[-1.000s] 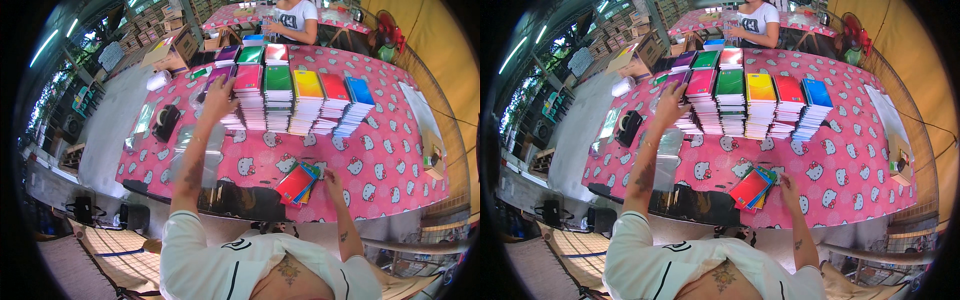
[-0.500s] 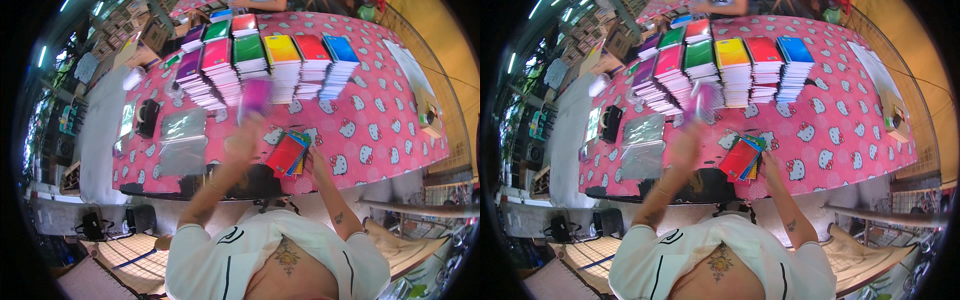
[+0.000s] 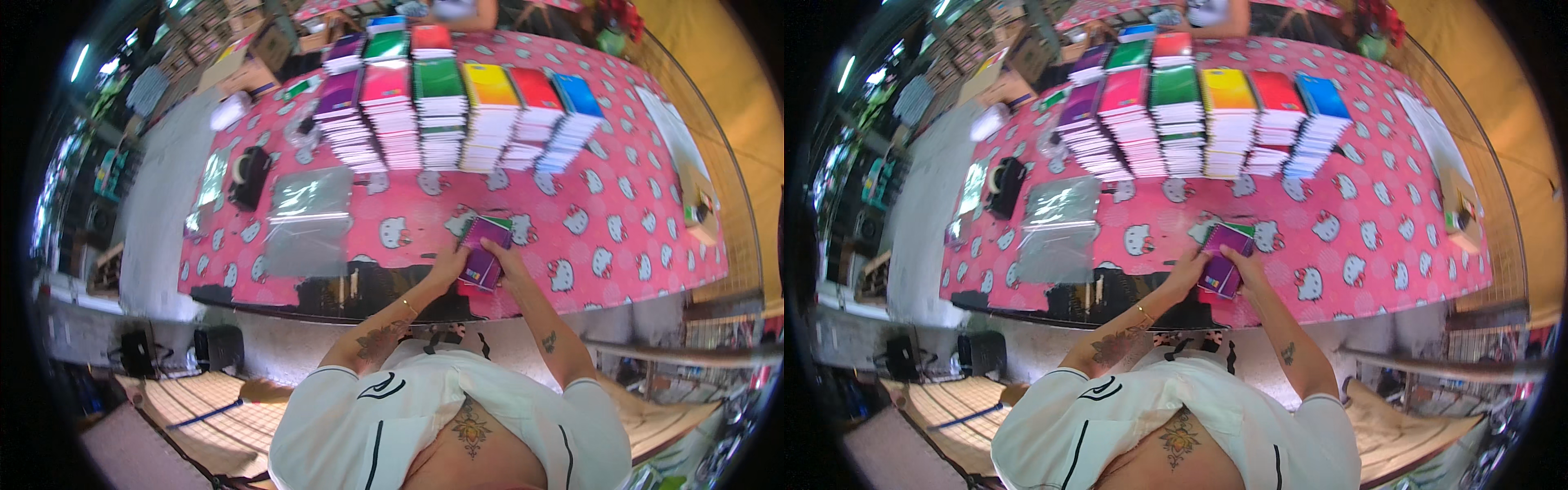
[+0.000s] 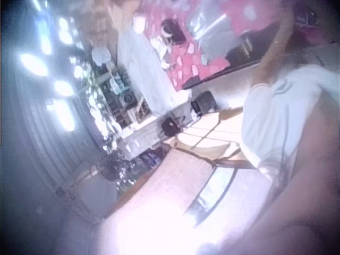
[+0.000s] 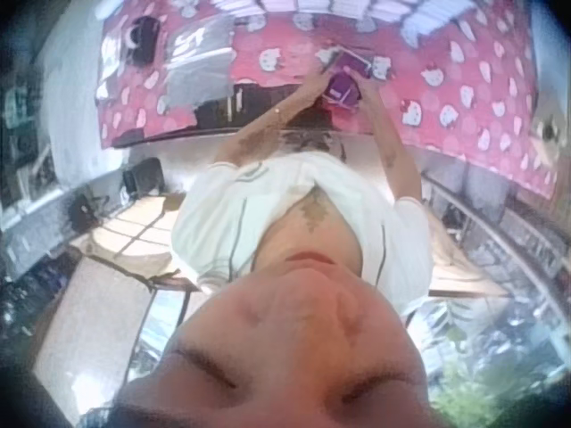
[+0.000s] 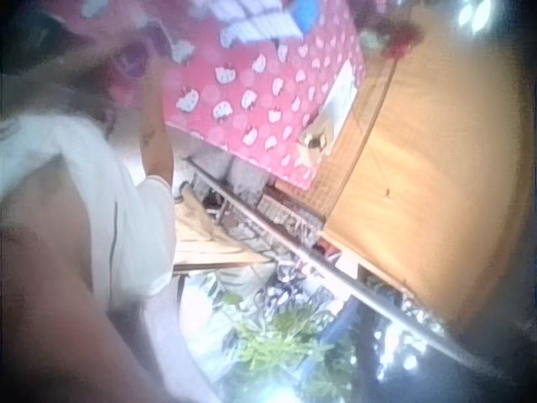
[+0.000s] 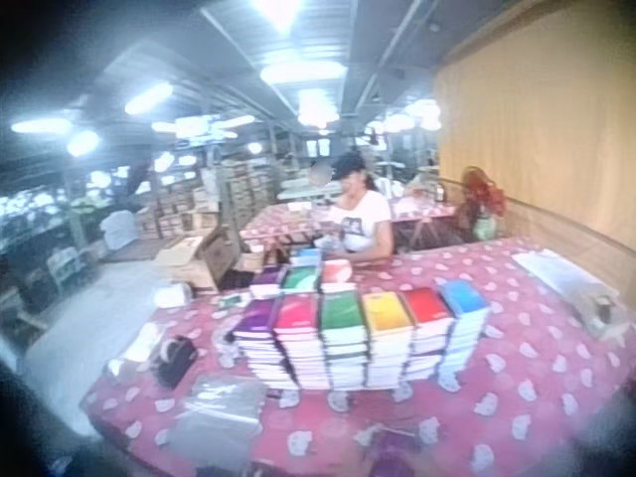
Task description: The person packages small colorful notebooks into plastic sleeves by hand, secures the sleeves with tape, and organizes the items on a table.
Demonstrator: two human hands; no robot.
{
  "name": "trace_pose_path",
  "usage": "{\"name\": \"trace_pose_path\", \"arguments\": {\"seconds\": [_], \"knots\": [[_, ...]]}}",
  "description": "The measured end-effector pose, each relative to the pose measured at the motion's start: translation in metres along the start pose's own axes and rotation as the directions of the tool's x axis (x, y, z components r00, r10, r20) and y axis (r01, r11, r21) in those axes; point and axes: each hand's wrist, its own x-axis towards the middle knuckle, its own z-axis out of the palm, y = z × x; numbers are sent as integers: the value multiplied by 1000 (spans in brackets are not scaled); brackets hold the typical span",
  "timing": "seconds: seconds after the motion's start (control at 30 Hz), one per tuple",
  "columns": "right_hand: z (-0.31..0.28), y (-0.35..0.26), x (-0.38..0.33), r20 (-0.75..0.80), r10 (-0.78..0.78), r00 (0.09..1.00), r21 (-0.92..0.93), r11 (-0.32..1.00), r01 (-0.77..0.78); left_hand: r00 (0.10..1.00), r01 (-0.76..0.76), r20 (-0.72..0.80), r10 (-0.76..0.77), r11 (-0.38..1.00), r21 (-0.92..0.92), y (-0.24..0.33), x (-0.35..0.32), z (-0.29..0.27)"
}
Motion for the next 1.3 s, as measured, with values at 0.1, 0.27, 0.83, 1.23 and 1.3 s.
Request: {"name": "trace_pose_path", "arguments": {"seconds": [0.1, 0.27, 0.83, 1.23, 1.3], "knots": [[-9, -4, -12, 17, -40, 999, -12, 999, 40, 905, -409, 89, 416, 794, 450, 34, -42, -26], [28, -32, -36, 300, 511, 805, -56, 852, -520, 464, -725, 504, 728, -14, 689, 67, -104, -76], [86, 111, -34, 346, -522, 780, -208, 768, 606, 862, -416, 276, 425, 904, -95, 21, -83, -133], [87, 109, -29, 445, -469, 763, -325, 709, 625, 873, -436, 341, 348, 871, 227, 32, -79, -149], [76, 117, -26, 435, -450, 780, -324, 730, 602, 838, -544, 362, 408, 587, 600, 88, -103, -152]]}}
